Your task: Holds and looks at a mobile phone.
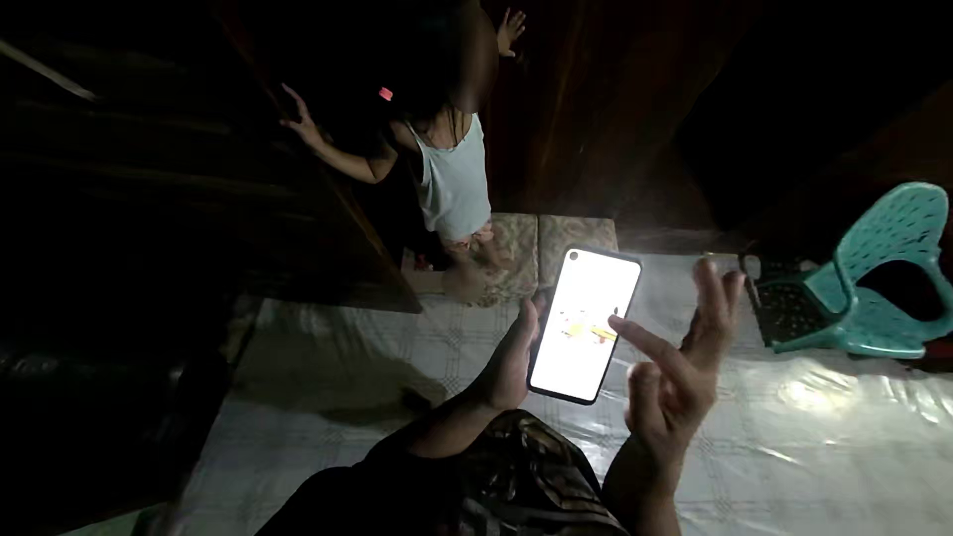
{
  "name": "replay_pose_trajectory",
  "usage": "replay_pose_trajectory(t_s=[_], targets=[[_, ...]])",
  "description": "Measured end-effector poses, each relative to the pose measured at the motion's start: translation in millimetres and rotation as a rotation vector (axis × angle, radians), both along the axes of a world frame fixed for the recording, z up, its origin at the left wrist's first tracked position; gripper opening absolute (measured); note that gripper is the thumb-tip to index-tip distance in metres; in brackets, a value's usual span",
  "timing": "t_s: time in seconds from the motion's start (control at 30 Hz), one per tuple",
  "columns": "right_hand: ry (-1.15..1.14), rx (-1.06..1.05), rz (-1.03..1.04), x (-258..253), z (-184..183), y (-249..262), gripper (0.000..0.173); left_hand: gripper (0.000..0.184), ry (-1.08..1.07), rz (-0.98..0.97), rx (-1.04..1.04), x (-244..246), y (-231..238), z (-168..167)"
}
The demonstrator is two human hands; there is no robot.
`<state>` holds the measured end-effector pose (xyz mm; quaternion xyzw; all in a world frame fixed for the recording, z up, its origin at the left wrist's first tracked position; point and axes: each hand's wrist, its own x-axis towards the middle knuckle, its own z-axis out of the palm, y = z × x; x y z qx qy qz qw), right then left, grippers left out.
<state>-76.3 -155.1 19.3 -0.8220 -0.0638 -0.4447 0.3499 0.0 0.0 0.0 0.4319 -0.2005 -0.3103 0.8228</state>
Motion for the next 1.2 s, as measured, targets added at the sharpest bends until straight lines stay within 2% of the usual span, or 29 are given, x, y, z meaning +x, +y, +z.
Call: replay_pose_trajectory(t_s=[0.33, 0.4, 0.5, 0.63, 0.83, 1.2], targets=[[0.027, 0.135, 0.049, -5.7, -7.5, -4.1, 0.038, 0.090, -0.030, 0.000, -0.006, -3.1, 9.2, -0.1], [0.064, 0.220, 0.154, -9.4, -9.9, -6.0, 0.040, 0.090, -0.053, 0.005, -0.010, -3.2, 11.1, 0.7], [0.168, 0.369, 0.416, -16.1, -13.0, -11.9, 0.046, 0.088, -0.044, 0.005, -0.038, -2.7, 13.3, -0.5], [0.242, 0.442, 0.562, -23.5, -21.4, -16.1, 0.049, 0.089, -0.034, 0.012, -0.036, -3.8, 14.9, 1.7], [0.285, 0.398, 0.655, -31.0, -25.3, -19.1, 0.051, 0.089, -0.037, 0.031, 0.003, -5.8, 14.0, 4.3], [0.313, 0.346, 0.626, -40.4, -27.8, -22.9, 0.051, 0.091, -0.038, 0.005, -0.045, -7.4, 7.2, 2.0]])
